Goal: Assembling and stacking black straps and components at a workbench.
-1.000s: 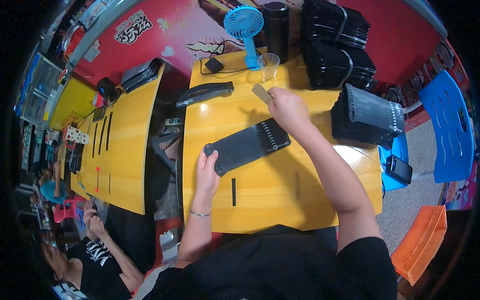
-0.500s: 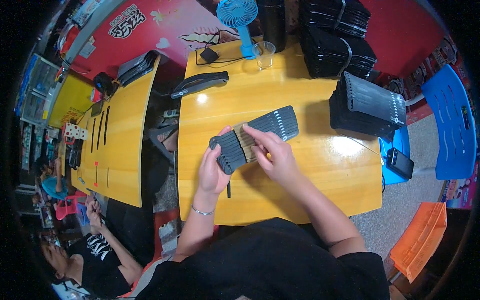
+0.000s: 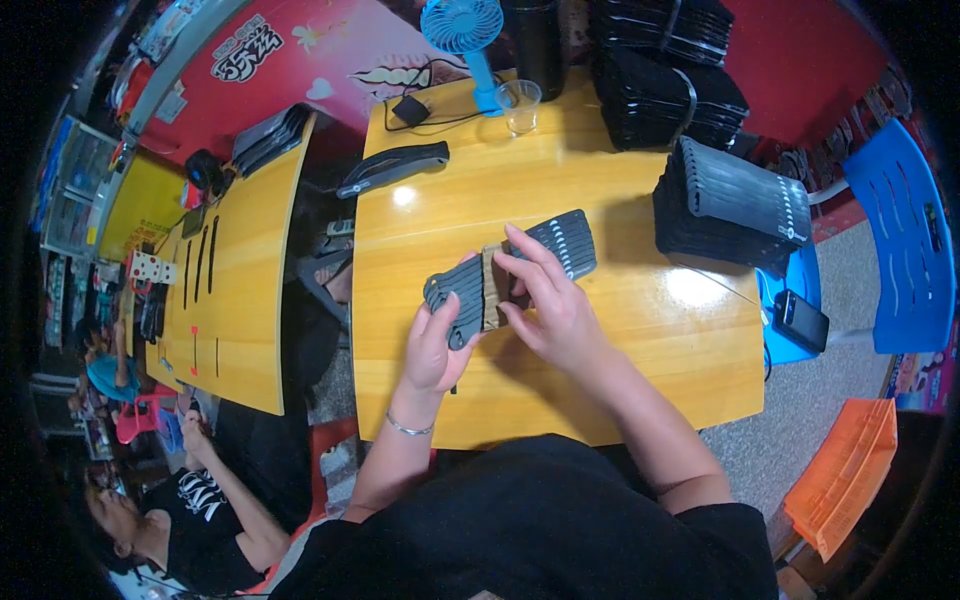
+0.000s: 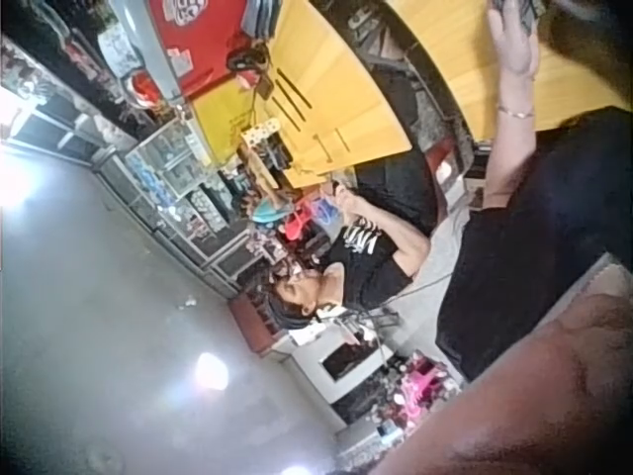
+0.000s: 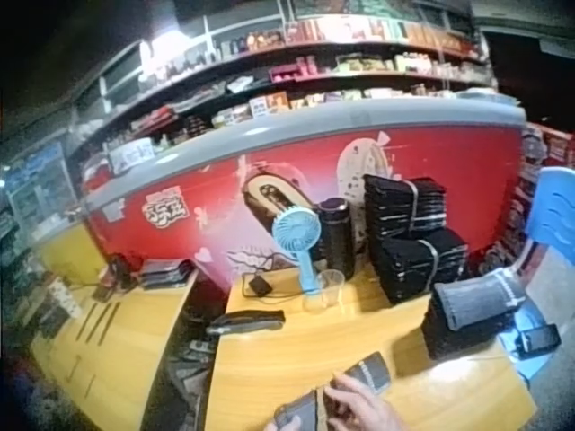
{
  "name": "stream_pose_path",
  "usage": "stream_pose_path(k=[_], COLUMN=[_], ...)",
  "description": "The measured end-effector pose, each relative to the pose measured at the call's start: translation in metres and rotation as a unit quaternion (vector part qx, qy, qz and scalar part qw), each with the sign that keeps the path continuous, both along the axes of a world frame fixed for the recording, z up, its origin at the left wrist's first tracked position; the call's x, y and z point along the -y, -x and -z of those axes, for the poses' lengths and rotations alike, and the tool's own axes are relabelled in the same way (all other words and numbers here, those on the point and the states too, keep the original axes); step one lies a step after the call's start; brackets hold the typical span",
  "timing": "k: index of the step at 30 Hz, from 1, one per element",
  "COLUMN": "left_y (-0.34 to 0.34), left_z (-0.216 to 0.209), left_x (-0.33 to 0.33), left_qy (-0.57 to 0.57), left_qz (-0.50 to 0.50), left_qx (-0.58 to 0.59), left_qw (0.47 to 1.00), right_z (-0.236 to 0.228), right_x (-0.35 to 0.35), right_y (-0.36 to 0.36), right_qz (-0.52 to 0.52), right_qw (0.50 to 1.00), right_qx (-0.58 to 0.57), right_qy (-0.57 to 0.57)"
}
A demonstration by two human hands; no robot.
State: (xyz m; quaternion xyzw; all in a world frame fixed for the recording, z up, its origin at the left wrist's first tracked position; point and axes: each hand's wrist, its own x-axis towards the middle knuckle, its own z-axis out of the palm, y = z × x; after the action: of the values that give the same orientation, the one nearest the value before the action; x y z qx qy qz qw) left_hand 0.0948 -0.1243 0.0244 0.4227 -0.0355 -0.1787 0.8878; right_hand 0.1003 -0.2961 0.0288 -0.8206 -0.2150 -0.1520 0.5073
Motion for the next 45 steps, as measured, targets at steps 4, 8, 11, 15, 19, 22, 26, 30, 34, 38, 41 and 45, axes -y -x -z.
stream_pose_path(k=[4, 8, 11, 15, 19, 22, 26, 30, 34, 38, 41, 45], left_y=[0.002, 0.003, 0.003, 0.003, 0.003, 0.002, 0.001, 0.001, 0.001, 0.002, 0.003, 0.004], left_z=[-0.008, -0.011, -0.015, -0.021, -0.030, -0.036, -0.033, -0.041, -0.040, -0.046, -0.047, -0.051], left_x=[0.000, -0.004, -0.004, -0.003, -0.001, 0.000, -0.004, -0.001, -0.003, -0.001, 0.001, 0.003], left_qy=[0.007, 0.053, 0.041, 0.041, 0.056, 0.053, 0.058, 0.040, 0.030, 0.027, 0.035, 0.046], left_qz=[0.007, 0.024, 0.025, 0.038, 0.045, 0.027, 0.024, 0.031, 0.026, 0.033, 0.041, 0.046], left_qx=[-0.003, -0.031, -0.047, -0.026, -0.048, -0.062, -0.080, -0.066, -0.068, -0.069, -0.070, -0.071], left_qw=[1.000, 0.998, 0.998, 0.998, 0.996, 0.996, 0.995, 0.997, 0.997, 0.997, 0.996, 0.995], right_z=[-0.006, -0.013, -0.019, -0.020, -0.019, -0.027, -0.043, -0.044, -0.047, -0.046, -0.045, -0.049], right_x=[0.007, 0.012, 0.015, 0.018, 0.019, 0.020, 0.022, 0.020, 0.020, 0.022, 0.025, 0.024], right_y=[-0.003, -0.005, -0.004, -0.003, -0.004, -0.005, -0.005, -0.005, -0.005, -0.008, -0.010, -0.007], right_qz=[-0.030, -0.057, -0.070, -0.081, -0.085, -0.092, -0.096, -0.109, -0.106, -0.115, -0.111, -0.105], right_qw=[0.999, 0.997, 0.992, 0.988, 0.986, 0.984, 0.971, 0.974, 0.971, 0.960, 0.954, 0.953], right_qx=[-0.034, 0.016, 0.027, 0.028, 0.037, 0.046, 0.036, 0.038, 0.051, 0.071, 0.102, 0.118], right_qy=[-0.004, 0.057, 0.098, 0.128, 0.138, 0.144, 0.215, 0.195, 0.207, 0.245, 0.260, 0.259])
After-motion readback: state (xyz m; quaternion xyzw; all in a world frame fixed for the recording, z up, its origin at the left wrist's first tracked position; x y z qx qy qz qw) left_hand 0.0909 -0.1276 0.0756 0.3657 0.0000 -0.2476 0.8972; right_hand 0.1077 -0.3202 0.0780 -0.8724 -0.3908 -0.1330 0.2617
